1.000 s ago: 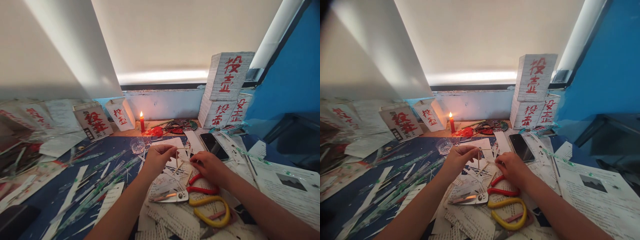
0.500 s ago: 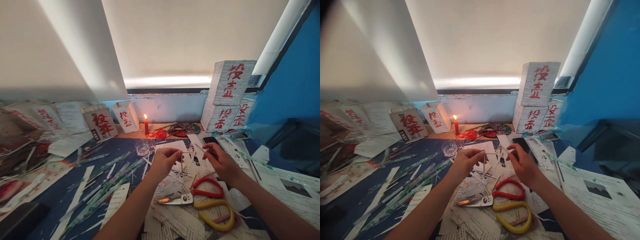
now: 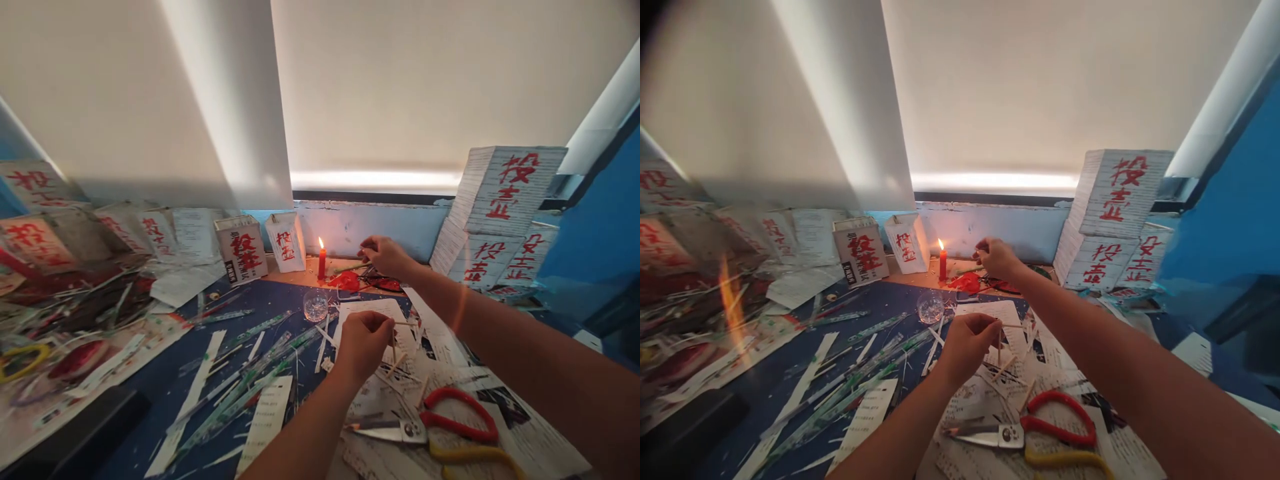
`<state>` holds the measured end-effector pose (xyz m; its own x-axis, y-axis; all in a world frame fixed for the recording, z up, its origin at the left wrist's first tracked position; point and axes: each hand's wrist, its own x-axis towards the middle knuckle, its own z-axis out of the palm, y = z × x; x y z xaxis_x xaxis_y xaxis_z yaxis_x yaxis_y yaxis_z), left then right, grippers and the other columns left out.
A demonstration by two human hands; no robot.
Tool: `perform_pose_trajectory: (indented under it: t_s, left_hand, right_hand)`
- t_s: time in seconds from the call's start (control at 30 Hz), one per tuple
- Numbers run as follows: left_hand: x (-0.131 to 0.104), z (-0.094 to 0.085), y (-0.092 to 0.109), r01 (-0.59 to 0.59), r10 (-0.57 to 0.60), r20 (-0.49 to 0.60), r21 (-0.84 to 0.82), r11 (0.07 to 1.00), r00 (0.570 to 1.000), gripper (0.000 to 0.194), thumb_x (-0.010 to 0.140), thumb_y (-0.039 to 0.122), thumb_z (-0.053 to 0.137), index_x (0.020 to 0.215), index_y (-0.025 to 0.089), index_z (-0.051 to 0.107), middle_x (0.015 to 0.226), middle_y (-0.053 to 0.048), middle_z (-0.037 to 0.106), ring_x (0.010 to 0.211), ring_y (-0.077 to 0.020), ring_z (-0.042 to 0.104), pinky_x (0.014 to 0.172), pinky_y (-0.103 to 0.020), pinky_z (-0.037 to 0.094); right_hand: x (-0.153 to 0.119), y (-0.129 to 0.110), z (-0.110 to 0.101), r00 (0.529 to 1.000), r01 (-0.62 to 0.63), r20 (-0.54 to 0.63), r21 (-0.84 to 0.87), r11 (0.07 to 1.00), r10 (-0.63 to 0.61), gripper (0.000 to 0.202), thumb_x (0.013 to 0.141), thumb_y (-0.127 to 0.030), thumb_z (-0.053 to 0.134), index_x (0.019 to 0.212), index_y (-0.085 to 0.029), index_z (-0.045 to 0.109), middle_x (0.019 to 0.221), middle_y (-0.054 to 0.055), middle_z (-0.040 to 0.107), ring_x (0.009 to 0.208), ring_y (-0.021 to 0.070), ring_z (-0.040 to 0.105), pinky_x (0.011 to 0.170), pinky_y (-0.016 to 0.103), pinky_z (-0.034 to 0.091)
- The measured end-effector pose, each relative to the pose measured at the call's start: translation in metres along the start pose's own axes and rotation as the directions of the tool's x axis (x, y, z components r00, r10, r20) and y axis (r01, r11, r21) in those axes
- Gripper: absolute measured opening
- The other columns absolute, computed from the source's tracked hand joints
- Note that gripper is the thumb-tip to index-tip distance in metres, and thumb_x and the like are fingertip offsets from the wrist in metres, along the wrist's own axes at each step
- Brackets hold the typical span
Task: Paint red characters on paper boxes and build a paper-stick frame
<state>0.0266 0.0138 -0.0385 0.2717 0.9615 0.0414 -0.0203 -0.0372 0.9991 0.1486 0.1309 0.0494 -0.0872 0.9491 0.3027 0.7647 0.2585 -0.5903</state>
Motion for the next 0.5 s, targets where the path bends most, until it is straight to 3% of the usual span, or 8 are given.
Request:
perform_pose_trajectory:
  t_s: [0.13,0.23,0.5]
  left_hand:
    - [0.002,0.000,-0.003,0.015,-0.016,-0.055,-0.010,1.000,0.998,0.014,0.082,0.023,0.064,0.072,0.015,0.069,0.065,-0.007,0.072,0.057,-0.0184,0.069,0.057,-0.029,0.052]
    - [0.001,0.000,-0.002,0.030,-0.031,-0.072,-0.028,0.999,0.997,0.012,0.082,0.022,0.062,0.073,0.015,0.068,0.065,-0.007,0.072,0.057,-0.0190,0.069,0.055,-0.028,0.051]
    - [-0.001,-0.003,0.002,0.015,-0.015,-0.081,-0.002,1.000,0.997,0.012,0.080,0.019,0.061,0.073,0.015,0.070,0.063,-0.006,0.071,0.057,-0.0191,0.069,0.055,-0.027,0.050]
  right_hand:
    - [0.032,-0.016,0.036,0.996,0.079,0.048,-0.122,0.989,-0.073,0.024,0.098,-0.033,0.060,0.114,-0.015,0.065,0.108,0.006,0.069,0.089,0.0176,0.068,0.079,0.037,0.058]
    - [0.047,-0.020,0.054,0.995,0.093,0.051,-0.201,0.975,-0.084,0.028,0.098,-0.033,0.061,0.120,-0.017,0.063,0.119,0.008,0.065,0.099,0.0207,0.066,0.085,0.041,0.057]
    - [0.060,-0.015,0.071,0.997,0.076,0.025,-0.322,0.944,-0.072,0.030,0.098,-0.033,0.061,0.123,-0.017,0.062,0.123,0.009,0.064,0.102,0.0218,0.066,0.087,0.042,0.056]
